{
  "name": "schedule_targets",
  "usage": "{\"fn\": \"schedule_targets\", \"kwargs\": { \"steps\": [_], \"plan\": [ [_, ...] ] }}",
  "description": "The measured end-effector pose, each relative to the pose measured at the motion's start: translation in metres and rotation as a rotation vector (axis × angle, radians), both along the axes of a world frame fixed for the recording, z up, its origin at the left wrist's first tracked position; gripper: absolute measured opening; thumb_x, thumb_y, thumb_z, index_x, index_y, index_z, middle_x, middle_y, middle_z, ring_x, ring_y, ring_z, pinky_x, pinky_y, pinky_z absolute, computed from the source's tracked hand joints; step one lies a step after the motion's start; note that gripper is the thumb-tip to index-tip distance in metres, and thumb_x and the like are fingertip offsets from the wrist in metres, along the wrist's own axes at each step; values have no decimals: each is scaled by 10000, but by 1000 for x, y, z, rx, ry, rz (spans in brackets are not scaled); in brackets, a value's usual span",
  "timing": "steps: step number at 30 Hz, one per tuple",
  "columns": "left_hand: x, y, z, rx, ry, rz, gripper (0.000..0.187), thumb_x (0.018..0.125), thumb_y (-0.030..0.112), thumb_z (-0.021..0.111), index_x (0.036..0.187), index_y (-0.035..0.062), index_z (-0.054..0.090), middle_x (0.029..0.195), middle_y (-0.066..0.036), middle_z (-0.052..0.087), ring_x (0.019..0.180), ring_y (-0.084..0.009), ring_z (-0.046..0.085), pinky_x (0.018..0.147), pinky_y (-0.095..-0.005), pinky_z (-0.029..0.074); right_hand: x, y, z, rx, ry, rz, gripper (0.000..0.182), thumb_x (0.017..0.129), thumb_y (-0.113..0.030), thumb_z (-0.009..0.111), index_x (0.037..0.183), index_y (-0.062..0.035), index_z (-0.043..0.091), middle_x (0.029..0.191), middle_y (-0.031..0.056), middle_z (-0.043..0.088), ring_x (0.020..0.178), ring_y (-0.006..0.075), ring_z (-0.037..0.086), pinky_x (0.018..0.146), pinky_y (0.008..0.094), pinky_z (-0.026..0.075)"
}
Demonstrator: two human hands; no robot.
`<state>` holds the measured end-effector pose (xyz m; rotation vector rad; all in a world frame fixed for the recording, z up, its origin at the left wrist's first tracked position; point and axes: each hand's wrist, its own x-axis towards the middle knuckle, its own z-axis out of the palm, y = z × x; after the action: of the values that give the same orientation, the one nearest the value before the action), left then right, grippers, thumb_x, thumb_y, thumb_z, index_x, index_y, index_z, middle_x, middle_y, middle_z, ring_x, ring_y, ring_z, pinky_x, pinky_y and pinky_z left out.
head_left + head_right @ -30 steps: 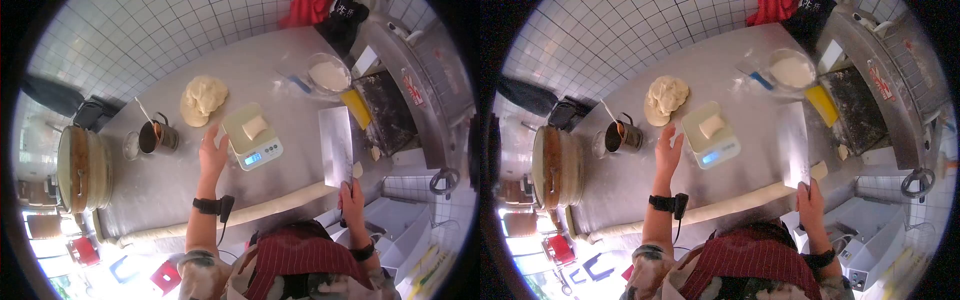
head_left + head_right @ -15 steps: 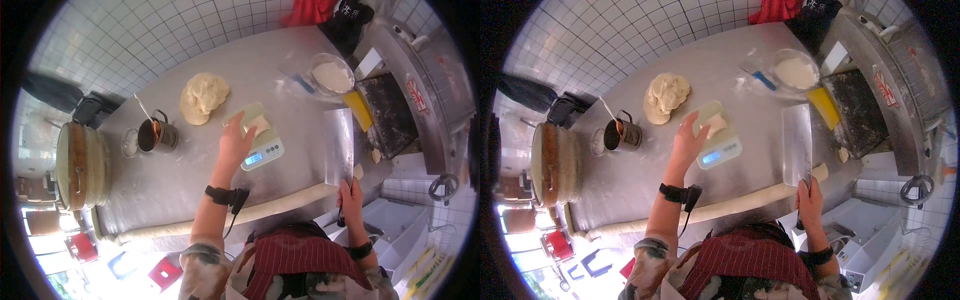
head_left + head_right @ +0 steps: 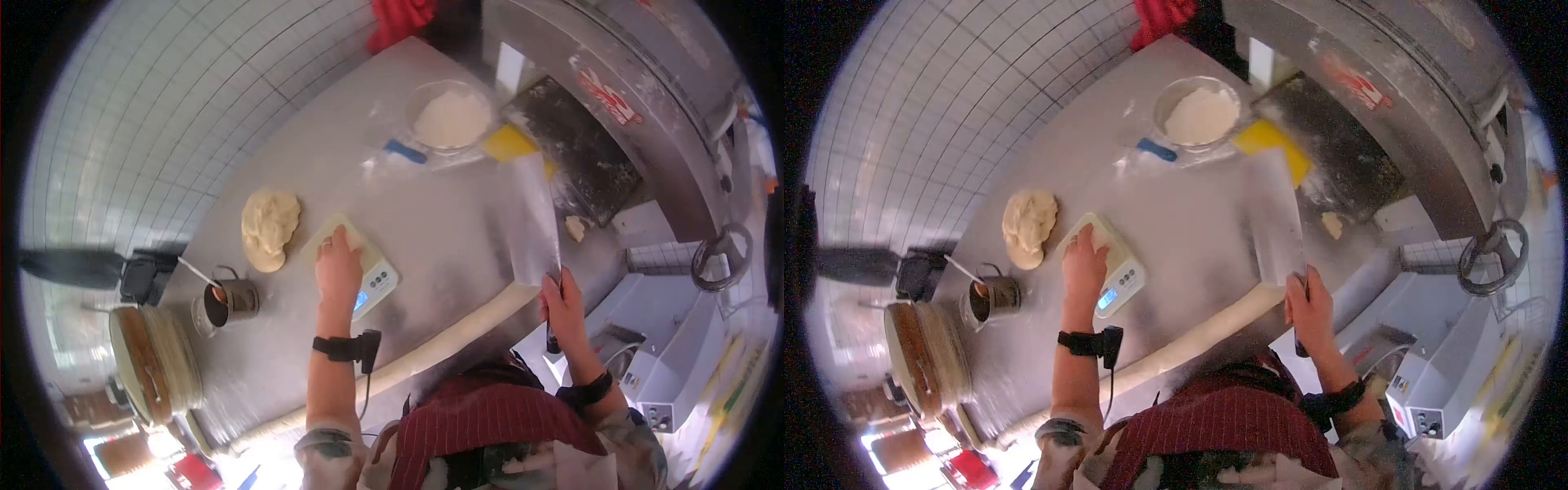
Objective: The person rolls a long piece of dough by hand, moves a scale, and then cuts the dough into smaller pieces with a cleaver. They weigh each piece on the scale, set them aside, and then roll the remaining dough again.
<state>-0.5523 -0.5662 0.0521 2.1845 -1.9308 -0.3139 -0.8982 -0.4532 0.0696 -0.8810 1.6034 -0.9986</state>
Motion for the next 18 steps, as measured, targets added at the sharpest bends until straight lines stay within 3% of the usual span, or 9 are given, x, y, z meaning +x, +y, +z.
{"fn": "schedule_targets", "kwargs": {
  "steps": [3,5,10,13,15,17,18],
  "plan": [
    [-55,-20,11,-90,79,-200,516,770,125,674,1254,31,519,1145,-197,606,1028,-394,579,890,-460,466,-18,-1,-1,-9,29,-71,139,977,-160,488,1001,-24,506,634,-6,475,486,71,444,446,238,382],
    [-97,-36,-19,-269,110,-366,558,746,183,689,1256,63,499,976,-166,640,935,-357,608,838,-475,467,-29,-2,-3,-9,15,-120,159,975,-162,494,1030,-15,514,631,-2,488,493,74,452,455,244,385],
    [-204,-62,-38,-217,252,-423,557,774,167,672,1287,67,477,1153,-154,593,1085,-333,549,917,-456,427,-52,2,1,23,97,-167,224,973,-172,497,1128,-12,517,624,8,506,502,78,471,466,249,397],
    [-227,-70,-60,-120,164,-409,539,798,138,650,1298,66,464,1235,-151,546,1158,-327,501,960,-461,397,-61,12,2,31,131,-171,252,973,-178,495,1166,-18,517,624,21,514,507,76,478,473,249,408],
    [-227,-71,-68,-128,262,-375,531,809,129,639,1305,70,457,1256,-146,535,1172,-329,491,973,-465,389,-65,17,4,38,144,-163,260,973,-180,493,1177,-22,517,624,27,513,509,73,479,475,248,413],
    [-217,-62,-62,-113,367,-341,523,821,119,627,1311,73,450,1277,-142,524,1185,-330,481,985,-469,381,-63,32,13,84,270,-89,284,966,-195,496,1193,-25,519,688,99,591,564,183,583,544,314,469],
    [-208,-53,-48,-196,328,-379,493,828,133,625,1291,67,469,1263,-153,537,1168,-339,497,971,-464,397,-62,39,17,98,279,-103,284,966,-195,496,1193,-25,519,688,99,591,564,183,583,544,314,469]
  ]
}}
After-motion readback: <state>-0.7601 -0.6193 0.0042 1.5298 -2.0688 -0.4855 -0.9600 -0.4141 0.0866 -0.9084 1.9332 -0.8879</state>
